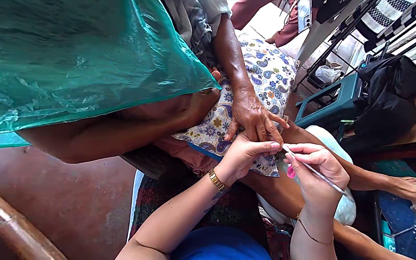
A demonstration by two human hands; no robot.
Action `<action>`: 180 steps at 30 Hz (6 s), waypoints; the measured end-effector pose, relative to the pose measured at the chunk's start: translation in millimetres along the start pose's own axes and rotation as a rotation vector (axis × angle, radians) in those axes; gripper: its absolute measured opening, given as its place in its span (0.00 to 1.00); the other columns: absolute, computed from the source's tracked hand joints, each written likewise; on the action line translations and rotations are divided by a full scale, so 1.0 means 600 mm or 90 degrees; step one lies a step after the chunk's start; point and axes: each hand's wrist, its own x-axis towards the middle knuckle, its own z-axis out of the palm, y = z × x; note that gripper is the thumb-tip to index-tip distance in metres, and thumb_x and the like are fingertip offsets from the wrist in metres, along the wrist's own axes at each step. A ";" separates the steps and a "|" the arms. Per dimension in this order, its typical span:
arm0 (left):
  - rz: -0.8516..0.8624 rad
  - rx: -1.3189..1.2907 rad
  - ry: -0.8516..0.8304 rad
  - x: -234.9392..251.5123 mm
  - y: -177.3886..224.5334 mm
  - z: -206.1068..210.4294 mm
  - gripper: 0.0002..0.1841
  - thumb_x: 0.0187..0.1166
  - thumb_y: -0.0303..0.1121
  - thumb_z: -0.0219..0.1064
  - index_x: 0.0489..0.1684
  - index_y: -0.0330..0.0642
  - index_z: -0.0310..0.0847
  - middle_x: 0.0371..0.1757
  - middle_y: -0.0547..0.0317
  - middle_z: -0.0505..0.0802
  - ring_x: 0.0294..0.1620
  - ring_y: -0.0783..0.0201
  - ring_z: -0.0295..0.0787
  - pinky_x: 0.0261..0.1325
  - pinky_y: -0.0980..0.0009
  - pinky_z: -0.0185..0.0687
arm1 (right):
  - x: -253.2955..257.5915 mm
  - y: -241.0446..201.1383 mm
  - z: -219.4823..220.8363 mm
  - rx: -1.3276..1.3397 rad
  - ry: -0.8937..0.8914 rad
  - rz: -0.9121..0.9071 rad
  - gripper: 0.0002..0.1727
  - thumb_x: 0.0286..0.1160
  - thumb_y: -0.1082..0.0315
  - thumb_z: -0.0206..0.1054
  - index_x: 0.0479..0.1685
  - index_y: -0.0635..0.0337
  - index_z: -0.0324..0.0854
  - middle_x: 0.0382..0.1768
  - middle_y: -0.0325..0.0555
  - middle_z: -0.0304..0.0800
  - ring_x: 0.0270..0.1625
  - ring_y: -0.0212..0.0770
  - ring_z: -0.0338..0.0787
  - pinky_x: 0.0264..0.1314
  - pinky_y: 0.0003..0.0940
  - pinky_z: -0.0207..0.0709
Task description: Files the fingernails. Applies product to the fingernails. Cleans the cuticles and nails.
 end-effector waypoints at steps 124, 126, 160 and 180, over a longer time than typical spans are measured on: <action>-0.009 0.019 -0.006 -0.001 -0.002 -0.014 0.08 0.70 0.10 0.67 0.38 0.30 0.84 0.33 0.50 0.94 0.34 0.65 0.94 0.50 0.71 0.91 | -0.001 -0.006 0.015 -0.103 -0.013 -0.018 0.05 0.59 0.80 0.75 0.26 0.62 0.85 0.40 0.47 0.95 0.45 0.33 0.95 0.46 0.21 0.89; -0.011 0.021 -0.005 -0.002 -0.002 -0.014 0.08 0.70 0.10 0.68 0.40 0.30 0.85 0.34 0.50 0.94 0.35 0.65 0.94 0.51 0.71 0.91 | 0.000 -0.006 0.012 -0.081 -0.011 -0.004 0.06 0.60 0.81 0.75 0.26 0.62 0.85 0.41 0.47 0.96 0.43 0.34 0.96 0.44 0.23 0.91; -0.017 0.023 0.008 -0.002 0.000 -0.010 0.08 0.70 0.10 0.67 0.38 0.30 0.84 0.33 0.50 0.94 0.34 0.65 0.94 0.49 0.72 0.91 | -0.006 -0.005 0.013 -0.109 -0.011 -0.020 0.06 0.60 0.81 0.75 0.26 0.61 0.85 0.41 0.47 0.96 0.45 0.34 0.96 0.47 0.23 0.91; -0.011 0.021 -0.004 0.000 -0.002 -0.015 0.08 0.70 0.10 0.67 0.39 0.30 0.83 0.34 0.50 0.94 0.36 0.64 0.94 0.51 0.71 0.91 | -0.007 -0.004 0.017 -0.104 -0.008 -0.018 0.05 0.59 0.81 0.75 0.27 0.62 0.85 0.40 0.48 0.96 0.45 0.35 0.96 0.47 0.23 0.91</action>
